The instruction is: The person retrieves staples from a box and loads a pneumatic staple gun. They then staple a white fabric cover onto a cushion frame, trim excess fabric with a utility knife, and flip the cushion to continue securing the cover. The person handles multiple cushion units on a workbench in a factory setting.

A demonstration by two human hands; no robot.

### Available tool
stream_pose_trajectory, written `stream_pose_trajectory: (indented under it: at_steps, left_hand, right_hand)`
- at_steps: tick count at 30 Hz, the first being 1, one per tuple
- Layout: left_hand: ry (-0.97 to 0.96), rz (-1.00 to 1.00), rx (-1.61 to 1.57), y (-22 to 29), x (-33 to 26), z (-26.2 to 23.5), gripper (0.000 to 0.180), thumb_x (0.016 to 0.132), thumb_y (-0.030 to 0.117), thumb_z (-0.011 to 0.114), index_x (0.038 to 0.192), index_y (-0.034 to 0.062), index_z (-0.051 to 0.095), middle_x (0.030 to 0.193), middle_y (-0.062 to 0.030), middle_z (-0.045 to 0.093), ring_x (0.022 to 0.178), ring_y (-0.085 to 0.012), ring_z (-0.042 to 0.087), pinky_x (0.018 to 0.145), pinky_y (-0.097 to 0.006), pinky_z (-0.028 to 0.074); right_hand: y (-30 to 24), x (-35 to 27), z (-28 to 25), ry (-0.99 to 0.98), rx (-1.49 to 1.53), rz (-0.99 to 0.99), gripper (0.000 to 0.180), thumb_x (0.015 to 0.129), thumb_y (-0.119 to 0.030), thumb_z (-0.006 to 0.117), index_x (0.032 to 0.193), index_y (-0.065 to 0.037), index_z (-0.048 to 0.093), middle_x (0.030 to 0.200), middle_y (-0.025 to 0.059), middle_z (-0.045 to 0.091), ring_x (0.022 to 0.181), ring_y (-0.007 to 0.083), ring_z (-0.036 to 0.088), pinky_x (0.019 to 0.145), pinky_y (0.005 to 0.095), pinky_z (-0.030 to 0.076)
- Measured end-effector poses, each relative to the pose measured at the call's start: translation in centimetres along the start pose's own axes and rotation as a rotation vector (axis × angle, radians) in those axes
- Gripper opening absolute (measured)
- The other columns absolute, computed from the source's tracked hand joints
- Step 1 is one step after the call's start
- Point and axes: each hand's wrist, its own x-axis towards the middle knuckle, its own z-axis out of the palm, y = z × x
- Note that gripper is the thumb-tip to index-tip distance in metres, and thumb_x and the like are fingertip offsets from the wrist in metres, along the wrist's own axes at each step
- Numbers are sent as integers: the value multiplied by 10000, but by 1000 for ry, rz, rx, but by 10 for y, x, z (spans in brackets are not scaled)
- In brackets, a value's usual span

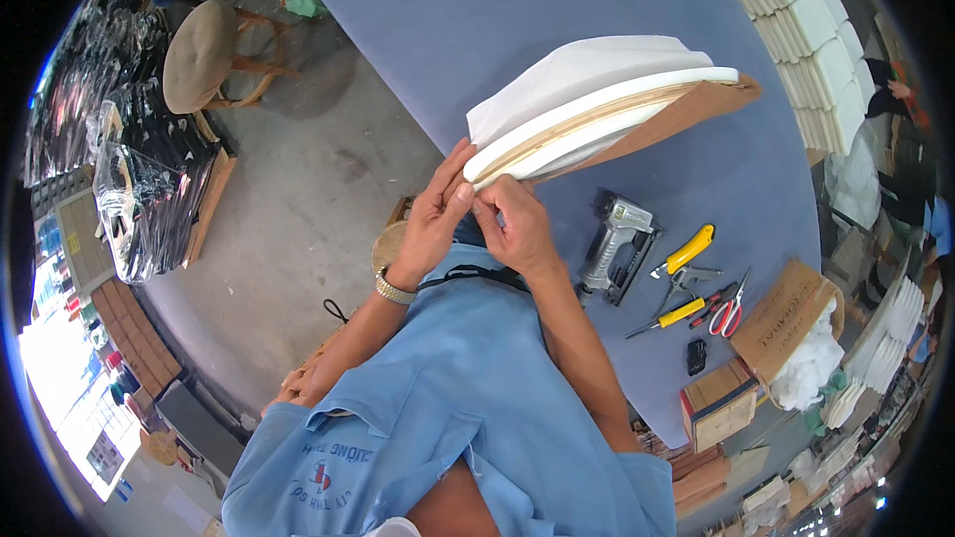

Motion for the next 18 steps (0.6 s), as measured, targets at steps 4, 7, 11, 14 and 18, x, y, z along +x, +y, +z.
stream_pose_trajectory:
  at_steps: [4, 7, 11, 14, 18]
  left_hand:
    - [-4, 12, -49, -5, 2, 1, 528, 1072, 249, 561, 1546, 54, 431, 1659, -184, 300, 1537, -280, 286, 1215, -401, 300]
    - [20, 64, 46, -5, 2, 5, 572, 1067, 230, 570, 1555, -1, 377, 1612, -199, 370, 1452, -272, 418, 1146, -376, 396]
    - [22, 4, 309, 18, 2, 6, 624, 1049, 244, 605, 1547, -37, 355, 1377, -216, 584, 1164, -249, 627, 976, -367, 511]
    - [78, 72, 459, 22, -1, 10, 649, 1029, 279, 635, 1538, -28, 374, 1182, -207, 678, 929, -264, 690, 864, -378, 545]
    - [107, 101, 612, 19, -1, 8, 642, 1005, 319, 657, 1527, 23, 427, 1220, -191, 672, 896, -307, 689, 825, -374, 560]
  right_hand:
    - [2, -4, -1, -7, 4, -44, 78, 929, -78, 690, 941, -68, 614, 849, 96, 595, 787, 321, 579, 751, 412, 478]
    - [0, -4, -2, -4, 53, -44, 79, 911, -49, 686, 981, -59, 650, 856, 111, 615, 799, 330, 595, 773, 405, 489]
    - [-14, -12, -28, -21, 97, 111, 86, 898, -32, 683, 984, -31, 685, 891, 124, 668, 839, 292, 653, 811, 374, 514]
    - [9, -54, -63, 175, -97, 341, 110, 915, -38, 667, 1017, -16, 700, 935, 121, 702, 878, 255, 680, 844, 364, 527]
    - [66, -133, -109, 363, -512, 582, 348, 894, -88, 710, 1219, -11, 611, 1121, 186, 668, 946, 323, 672, 876, 404, 538]
